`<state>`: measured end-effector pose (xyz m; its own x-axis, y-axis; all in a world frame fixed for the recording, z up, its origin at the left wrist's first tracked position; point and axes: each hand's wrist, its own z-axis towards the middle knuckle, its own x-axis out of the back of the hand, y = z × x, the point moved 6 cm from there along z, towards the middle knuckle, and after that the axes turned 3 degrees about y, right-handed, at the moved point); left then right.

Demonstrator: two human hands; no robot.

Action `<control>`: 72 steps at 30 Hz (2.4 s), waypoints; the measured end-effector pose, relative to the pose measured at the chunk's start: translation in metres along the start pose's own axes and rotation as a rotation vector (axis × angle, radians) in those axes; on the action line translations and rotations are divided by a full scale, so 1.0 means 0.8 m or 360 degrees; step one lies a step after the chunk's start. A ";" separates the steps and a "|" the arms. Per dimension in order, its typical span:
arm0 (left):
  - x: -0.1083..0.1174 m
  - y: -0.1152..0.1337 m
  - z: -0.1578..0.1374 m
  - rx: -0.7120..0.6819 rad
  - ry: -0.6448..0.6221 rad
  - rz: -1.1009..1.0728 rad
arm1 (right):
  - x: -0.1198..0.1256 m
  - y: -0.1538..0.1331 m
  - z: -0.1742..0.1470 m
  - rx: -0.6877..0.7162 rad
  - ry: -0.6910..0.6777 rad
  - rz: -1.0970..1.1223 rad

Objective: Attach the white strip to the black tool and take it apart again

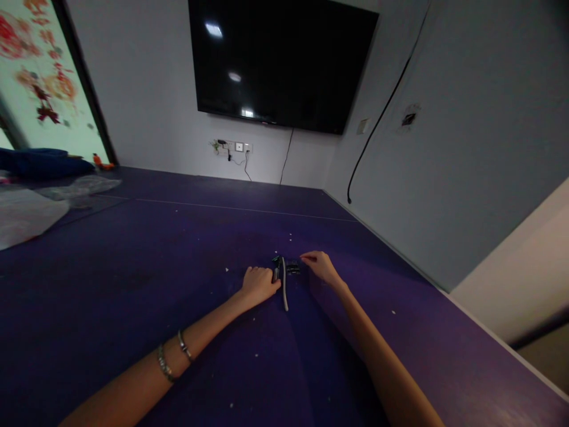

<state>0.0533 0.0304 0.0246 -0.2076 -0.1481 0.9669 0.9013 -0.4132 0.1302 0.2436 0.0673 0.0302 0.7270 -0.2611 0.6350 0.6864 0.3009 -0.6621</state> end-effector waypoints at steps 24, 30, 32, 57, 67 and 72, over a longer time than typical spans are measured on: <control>0.054 0.030 -0.008 -0.0101 0.0403 0.0035 | -0.064 -0.067 -0.023 -0.0794 -0.0007 0.1200; 0.034 0.038 -0.008 -0.0075 0.0022 -0.0014 | 0.010 -0.015 -0.026 -0.0801 0.0026 0.0746; 0.024 0.038 -0.009 -0.0045 -0.0091 0.0023 | 0.042 0.012 -0.033 -0.0821 0.0012 0.0533; 0.015 0.028 -0.014 0.0094 -0.0027 -0.0046 | 0.104 0.052 -0.068 -0.0535 0.0187 -0.0581; 0.038 0.094 -0.022 -0.0095 0.0047 -0.0106 | 0.012 -0.035 -0.076 -0.0868 0.0062 0.1289; 0.036 0.109 -0.018 -0.0159 0.0072 -0.0154 | 0.028 -0.038 -0.081 -0.0912 0.0120 0.1331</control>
<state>0.1209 -0.0227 0.0606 -0.3105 -0.1426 0.9398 0.8345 -0.5144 0.1977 0.2402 -0.0068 0.0389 0.9637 -0.2315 -0.1329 -0.1519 -0.0663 -0.9862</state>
